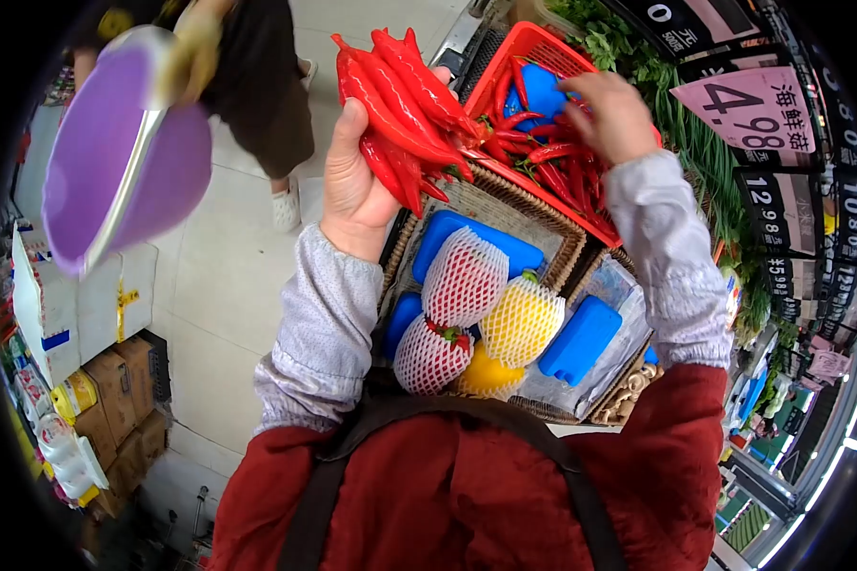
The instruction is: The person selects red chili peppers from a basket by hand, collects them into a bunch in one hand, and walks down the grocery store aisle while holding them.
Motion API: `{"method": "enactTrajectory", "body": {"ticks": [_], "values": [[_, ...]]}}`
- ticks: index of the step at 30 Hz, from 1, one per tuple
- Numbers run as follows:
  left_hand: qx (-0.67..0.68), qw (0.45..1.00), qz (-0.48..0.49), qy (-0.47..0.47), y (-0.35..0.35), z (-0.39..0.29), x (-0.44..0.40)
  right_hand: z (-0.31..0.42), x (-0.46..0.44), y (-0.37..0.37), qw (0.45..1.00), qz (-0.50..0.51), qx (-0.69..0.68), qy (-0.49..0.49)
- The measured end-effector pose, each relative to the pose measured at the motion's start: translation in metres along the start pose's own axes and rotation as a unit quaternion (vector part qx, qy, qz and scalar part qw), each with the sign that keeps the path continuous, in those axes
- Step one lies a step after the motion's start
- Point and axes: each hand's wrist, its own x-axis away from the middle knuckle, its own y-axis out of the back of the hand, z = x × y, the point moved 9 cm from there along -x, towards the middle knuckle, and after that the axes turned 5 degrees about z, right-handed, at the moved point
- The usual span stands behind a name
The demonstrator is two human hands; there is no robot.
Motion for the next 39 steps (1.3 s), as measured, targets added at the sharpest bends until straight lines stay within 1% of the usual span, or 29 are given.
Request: {"method": "enactTrajectory", "body": {"ticks": [1,2,4,5,7,12,14,15,16,18,19,20,22,23,24,25,26,28,29,31,32,33,34,36,38,39], "values": [[0.003,1.000,-0.001,0.000,0.000,0.000,0.000,0.014,-0.008,-0.019,0.999,0.036,-0.017,0.035],[0.002,1.000,0.001,0.003,-0.001,0.000,0.000,0.033,-0.013,-0.030,0.995,0.047,-0.017,0.085],[0.004,1.000,0.005,0.001,-0.002,-0.001,0.000,0.041,-0.017,-0.057,0.991,0.083,0.052,0.085],[0.003,1.000,0.005,0.002,-0.002,-0.001,0.000,0.041,-0.016,-0.062,0.992,0.083,0.052,0.085],[0.007,1.000,0.000,0.002,-0.001,-0.001,0.000,0.034,-0.013,-0.084,0.977,0.174,0.108,0.064],[-0.008,1.000,0.005,-0.007,-0.001,-0.003,-0.001,0.019,0.002,-0.067,0.978,0.180,0.073,0.075],[-0.006,1.000,0.008,-0.006,-0.001,-0.003,-0.001,0.011,0.008,-0.064,0.974,0.215,0.020,0.070],[-0.006,1.000,0.008,-0.005,-0.001,-0.002,0.000,0.007,0.009,-0.064,0.970,0.232,0.018,0.067],[-0.009,1.000,0.009,-0.005,-0.002,-0.002,-0.001,0.009,0.003,-0.059,0.971,0.231,0.017,0.065],[-0.015,1.000,0.012,-0.003,-0.003,-0.002,-0.001,0.011,-0.009,-0.058,0.962,0.257,0.083,0.037],[-0.012,1.000,0.013,0.002,-0.002,-0.001,-0.001,0.014,-0.017,-0.056,0.982,0.170,0.039,0.067],[-0.009,1.000,0.014,0.006,-0.001,-0.001,-0.001,0.022,-0.026,-0.053,0.985,0.162,0.045,0.048],[0.005,1.000,0.025,0.002,0.003,-0.005,-0.002,0.033,-0.036,-0.065,0.986,0.086,0.083,0.116],[0.023,0.999,0.032,-0.004,0.005,-0.010,-0.002,0.029,-0.038,-0.076,0.986,0.085,0.081,0.115],[0.022,0.999,0.031,-0.003,0.008,-0.013,-0.002,0.031,-0.038,-0.087,0.981,0.083,0.092,0.150],[0.031,0.999,0.035,-0.024,0.009,-0.021,-0.003,0.039,-0.037,-0.088,0.974,0.082,0.102,0.186],[0.041,0.997,0.038,-0.046,0.010,-0.028,-0.003,0.038,-0.037,-0.087,0.973,0.083,0.101,0.188],[0.040,0.997,0.019,-0.063,0.019,-0.038,-0.001,0.035,-0.037,-0.088,0.969,0.135,0.099,0.183],[0.051,0.996,0.029,-0.073,0.020,-0.044,-0.001,0.040,-0.038,-0.087,0.958,0.159,0.128,0.202],[0.085,0.992,0.052,-0.084,0.019,-0.053,-0.002,0.043,-0.040,-0.090,0.952,0.170,0.132,0.218],[0.080,0.992,0.050,-0.084,0.020,-0.056,-0.002,0.043,-0.039,-0.095,0.945,0.183,0.140,0.232],[0.094,0.990,0.060,-0.091,0.019,-0.059,-0.001,0.046,-0.040,-0.093,0.943,0.157,0.139,0.260],[0.108,0.987,0.070,-0.097,0.019,-0.062,0.000,0.044,-0.041,-0.094,0.943,0.155,0.136,0.262],[0.114,0.986,0.077,-0.095,0.018,-0.064,-0.001,0.044,-0.038,-0.094,0.932,0.131,0.158,0.298],[0.121,0.985,0.084,-0.094,0.016,-0.064,0.000,0.044,-0.036,-0.091,0.929,0.138,0.162,0.304],[0.106,0.987,0.070,-0.095,0.018,-0.063,0.000,0.044,-0.035,-0.088,0.927,0.138,0.156,0.313]]}}
